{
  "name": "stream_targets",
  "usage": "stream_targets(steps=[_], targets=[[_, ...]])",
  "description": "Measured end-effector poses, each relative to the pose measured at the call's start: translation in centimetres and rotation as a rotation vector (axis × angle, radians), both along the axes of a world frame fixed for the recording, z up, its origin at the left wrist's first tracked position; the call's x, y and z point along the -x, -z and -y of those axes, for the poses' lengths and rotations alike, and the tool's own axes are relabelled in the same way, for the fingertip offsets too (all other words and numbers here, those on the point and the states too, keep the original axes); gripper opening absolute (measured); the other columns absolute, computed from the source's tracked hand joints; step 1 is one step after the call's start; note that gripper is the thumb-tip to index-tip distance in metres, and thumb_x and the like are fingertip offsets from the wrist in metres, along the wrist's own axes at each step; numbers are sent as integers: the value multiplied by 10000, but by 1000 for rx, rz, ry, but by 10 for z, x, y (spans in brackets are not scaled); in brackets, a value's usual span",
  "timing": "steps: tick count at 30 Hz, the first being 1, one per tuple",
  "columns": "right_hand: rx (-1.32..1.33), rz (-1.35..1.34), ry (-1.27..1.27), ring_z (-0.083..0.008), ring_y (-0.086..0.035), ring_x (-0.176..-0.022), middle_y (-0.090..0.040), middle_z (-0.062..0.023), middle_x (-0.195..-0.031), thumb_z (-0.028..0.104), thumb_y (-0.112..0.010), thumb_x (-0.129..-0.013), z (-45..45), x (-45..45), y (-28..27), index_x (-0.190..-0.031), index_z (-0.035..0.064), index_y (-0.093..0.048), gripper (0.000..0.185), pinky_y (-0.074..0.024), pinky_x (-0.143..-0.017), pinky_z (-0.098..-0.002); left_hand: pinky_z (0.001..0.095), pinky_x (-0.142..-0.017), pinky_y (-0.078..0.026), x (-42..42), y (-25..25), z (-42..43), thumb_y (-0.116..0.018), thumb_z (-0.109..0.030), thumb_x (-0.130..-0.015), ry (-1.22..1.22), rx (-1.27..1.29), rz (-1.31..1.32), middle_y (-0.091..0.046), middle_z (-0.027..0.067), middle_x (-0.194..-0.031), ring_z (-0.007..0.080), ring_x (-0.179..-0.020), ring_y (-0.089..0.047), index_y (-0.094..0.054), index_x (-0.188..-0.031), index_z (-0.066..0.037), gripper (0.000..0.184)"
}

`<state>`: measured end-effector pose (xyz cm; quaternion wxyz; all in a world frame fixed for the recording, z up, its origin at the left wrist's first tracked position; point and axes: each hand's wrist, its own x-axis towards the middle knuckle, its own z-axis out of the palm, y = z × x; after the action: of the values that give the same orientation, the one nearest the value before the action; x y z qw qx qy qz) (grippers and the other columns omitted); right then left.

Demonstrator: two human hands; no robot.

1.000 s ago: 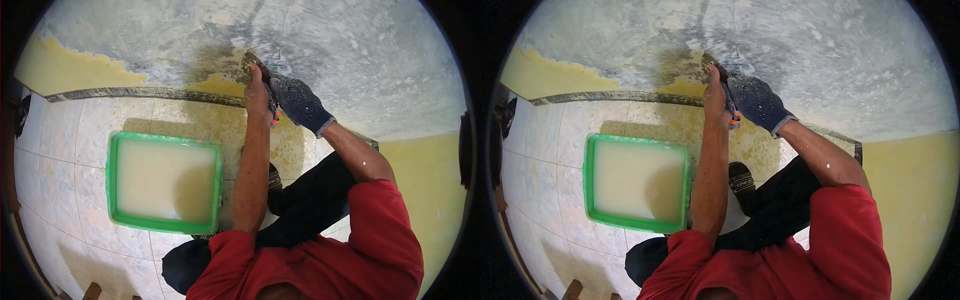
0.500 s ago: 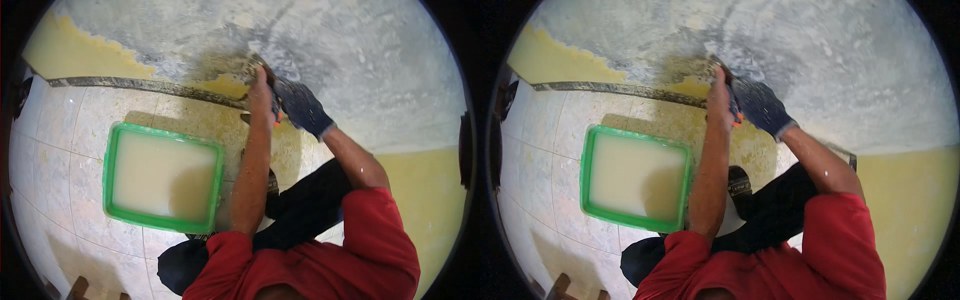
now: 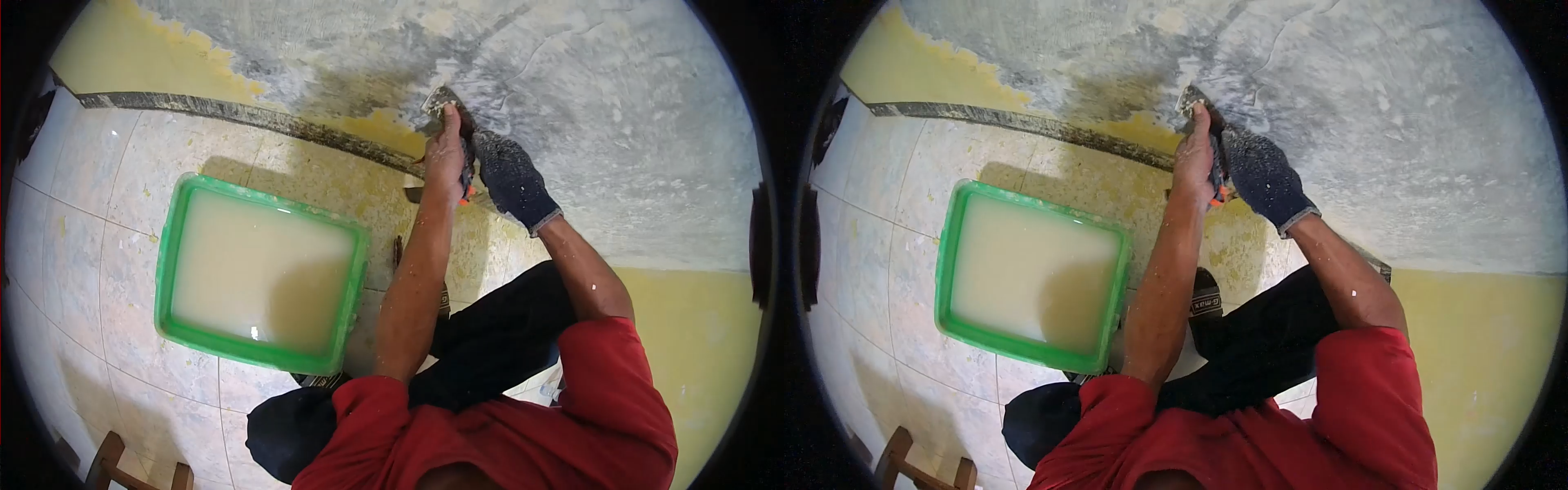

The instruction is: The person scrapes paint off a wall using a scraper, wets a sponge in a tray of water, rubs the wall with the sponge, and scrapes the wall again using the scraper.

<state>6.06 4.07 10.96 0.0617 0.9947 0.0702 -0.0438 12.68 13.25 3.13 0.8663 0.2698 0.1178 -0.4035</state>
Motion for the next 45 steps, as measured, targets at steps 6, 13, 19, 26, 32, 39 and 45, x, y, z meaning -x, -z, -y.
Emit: stream_targets(steps=[6, 13, 19, 26, 32, 39, 45], targets=[[75, 216, -194, -399, -556, -1036, -584, -237, -1128, 30, -525, -793, 20, 31, -10, -1224, -13, -507, 434, -444, -906, -451, 325, -504, -444, 23, -25, 16, -550, -703, -788, -106, 92, -24, -548, 19, -748, 135, -591, -533, -583, -1077, -12, 750], [173, 101, 18, -388, -554, -1064, -579, -235, -1158, 37, -529, -802, 36, 55, -30, -1247, -19, -493, 450, -438, -920, -454, 326, -790, -438, 42, -43, 35, -487, -729, -808, 14, 51, 24, -536, 72, -908, 174, -831, -477, -606, -1065, -3, 779], [210, 238, -248, -366, -555, -1063, -556, -237, -1187, 104, -504, -838, 4, 17, -14, -1261, -18, -481, 441, -431, -916, -451, 355, -920, -420, 8, -13, 22, -492, -699, -825, -110, 136, -37, -539, 168, -1231, 238, -1072, -532, -473, -1286, 67, 895], [69, 106, -241, -376, -550, -1066, -555, -242, -1181, 130, -508, -843, -16, -23, 14, -1280, -23, -466, 465, -420, -920, -461, 441, -936, -417, -18, 7, -17, -469, -735, -806, -166, 203, -46, -502, 182, -1263, 295, -1165, -486, -438, -1329, 34, 931], [11, 353, -249, -383, -588, -972, -582, -234, -1116, 114, -519, -834, -30, 6, 34, -1196, -10, -514, 383, -466, -834, -470, 357, -944, -399, 5, -17, -33, -533, -645, -836, -171, -225, 102, -598, 161, -1185, 281, -1069, -562, -554, -1238, 19, 776], [-453, 338, 363, -392, -566, -915, -595, -209, -1005, 147, -576, -814, -104, 1, 71, -1120, 38, -553, 325, -452, -769, -465, 452, -849, -445, 0, 11, -63, -559, -558, -832, -251, -893, 691, -644, 206, -1038, 380, -979, -593, -644, -1061, 16, 624], [-527, 454, 495, -323, -587, -1007, -604, -191, -1091, 245, -545, -883, -129, -22, 131, -1216, 61, -528, 381, -465, -832, -434, 449, -806, -459, -20, -1, -96, -563, -485, -832, -190, -1061, 990, -647, 217, -941, 400, -906, -600, -687, -925, -23, 487]])
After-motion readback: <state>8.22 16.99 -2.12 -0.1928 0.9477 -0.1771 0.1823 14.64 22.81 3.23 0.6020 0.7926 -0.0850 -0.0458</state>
